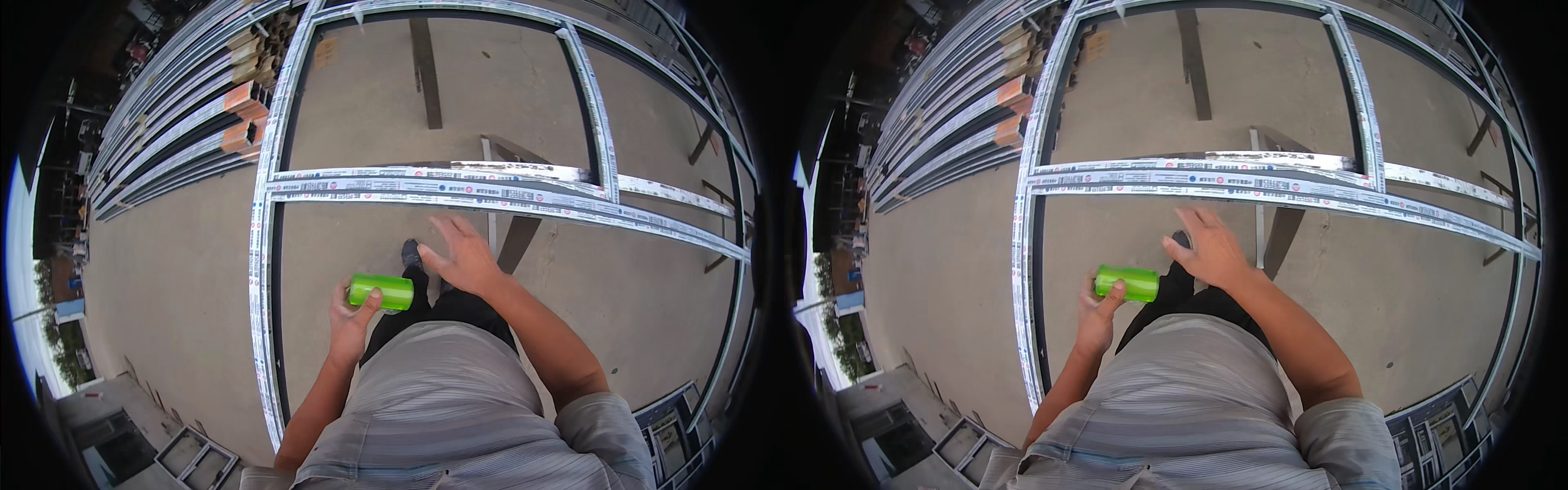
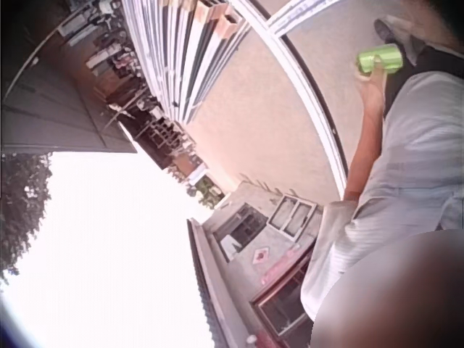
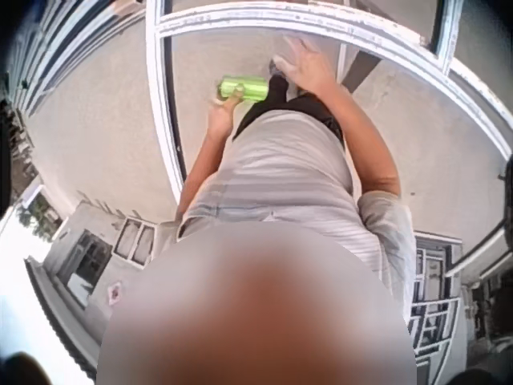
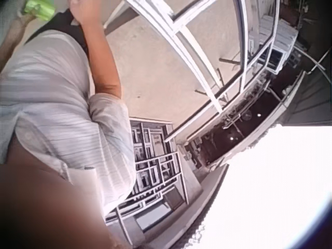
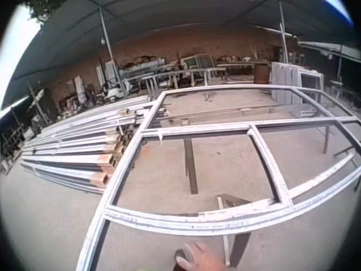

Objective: The person assembles aluminum window frames by placing metal bars into a frame structure and securing them with green tape. The person repeatedly measures and tapes the frame components, then walks to a nearby area to place the tape dispenser on a table.

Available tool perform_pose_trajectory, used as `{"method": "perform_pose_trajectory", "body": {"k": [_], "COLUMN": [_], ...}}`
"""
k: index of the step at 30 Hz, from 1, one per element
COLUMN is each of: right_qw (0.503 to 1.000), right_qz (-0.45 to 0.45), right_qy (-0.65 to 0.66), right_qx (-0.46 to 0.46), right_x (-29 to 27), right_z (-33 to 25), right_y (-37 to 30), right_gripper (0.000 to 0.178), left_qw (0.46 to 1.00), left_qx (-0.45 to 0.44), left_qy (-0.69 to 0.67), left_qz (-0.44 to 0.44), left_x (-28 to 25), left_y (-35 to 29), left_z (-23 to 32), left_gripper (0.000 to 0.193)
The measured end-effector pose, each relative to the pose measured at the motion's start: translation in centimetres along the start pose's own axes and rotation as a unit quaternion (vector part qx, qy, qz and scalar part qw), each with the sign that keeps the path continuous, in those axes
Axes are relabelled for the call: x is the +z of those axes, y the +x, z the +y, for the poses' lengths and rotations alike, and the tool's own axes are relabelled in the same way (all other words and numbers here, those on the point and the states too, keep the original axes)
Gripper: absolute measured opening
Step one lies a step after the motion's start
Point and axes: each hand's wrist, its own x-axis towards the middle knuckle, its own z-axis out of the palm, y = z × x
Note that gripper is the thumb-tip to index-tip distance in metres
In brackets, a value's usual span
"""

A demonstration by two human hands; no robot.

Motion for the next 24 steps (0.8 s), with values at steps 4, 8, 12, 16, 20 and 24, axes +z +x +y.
{"method": "perform_pose_trajectory", "body": {"k": [4, 8, 12, 16, 20, 24], "right_qw": [0.956, 0.913, 0.864, 0.845, 0.839, 0.869], "right_qz": [-0.199, -0.272, -0.247, -0.212, -0.128, -0.051], "right_qy": [0.217, 0.29, 0.41, 0.457, 0.5, 0.465], "right_qx": [0.011, 0.087, 0.157, 0.179, 0.172, 0.162], "right_x": [1.8, 1.0, 0.9, 0.4, 4.0, 9.1], "right_z": [-1.8, -3.5, -3.8, -6.3, -8.0, -10.6], "right_y": [-2.4, -3.3, -4.0, -4.3, -5.3, -6.2], "right_gripper": [0.074, 0.073, 0.062, 0.057, 0.056, 0.058], "left_qw": [0.993, 0.987, 0.978, 0.972, 0.973, 0.978], "left_qx": [0.02, 0.013, 0.002, 0.03, 0.017, 0.009], "left_qy": [-0.095, -0.12, -0.139, -0.108, -0.095, 0.014], "left_qz": [-0.07, -0.102, -0.158, -0.205, -0.208, -0.209], "left_x": [1.0, 0.9, 0.4, -1.0, -3.2, -7.4], "left_y": [-0.4, -0.8, -0.2, 0.5, 1.0, 0.8], "left_z": [0.3, 1.0, 1.6, 2.8, 3.5, 2.7], "left_gripper": [0.069, 0.069, 0.07, 0.071, 0.057, 0.037]}}
